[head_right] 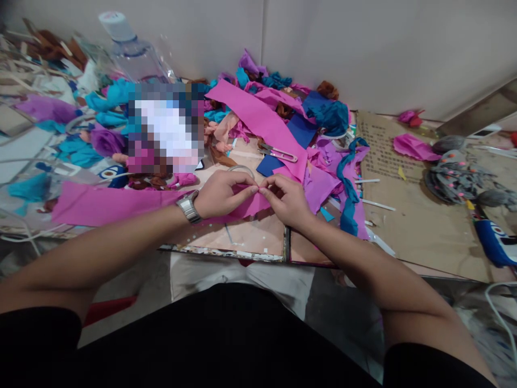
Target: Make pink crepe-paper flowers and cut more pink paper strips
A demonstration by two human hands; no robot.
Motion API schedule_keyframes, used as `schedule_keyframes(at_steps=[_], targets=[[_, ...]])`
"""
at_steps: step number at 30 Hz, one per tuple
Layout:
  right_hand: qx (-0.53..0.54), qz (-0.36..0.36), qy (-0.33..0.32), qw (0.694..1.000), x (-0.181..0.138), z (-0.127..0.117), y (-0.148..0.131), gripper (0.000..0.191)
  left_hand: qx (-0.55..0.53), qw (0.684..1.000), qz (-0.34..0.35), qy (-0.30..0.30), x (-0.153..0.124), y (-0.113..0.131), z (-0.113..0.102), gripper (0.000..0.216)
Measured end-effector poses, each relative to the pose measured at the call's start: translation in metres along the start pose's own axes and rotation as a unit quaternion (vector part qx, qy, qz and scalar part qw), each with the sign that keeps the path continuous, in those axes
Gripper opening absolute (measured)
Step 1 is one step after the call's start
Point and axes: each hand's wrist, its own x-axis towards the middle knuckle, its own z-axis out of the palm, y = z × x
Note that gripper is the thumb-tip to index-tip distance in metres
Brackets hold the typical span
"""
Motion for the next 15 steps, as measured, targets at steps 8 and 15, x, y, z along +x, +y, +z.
schedule_keyframes(at_steps=[8,15], targets=[[-0.054,-0.082,0.008,0.995,0.0027,-0.004,0.0015,0.01,-0.015,1.0,-0.01,-0.005,0.0004,-0.002,0.0003,0.026],[-0.081,-0.111,0.005,0.99,0.0018,-0.0059,0.0006,0.009,-0.045,0.999,-0.026,-0.006,0.0017,-0.0018,0.0002,0.025]])
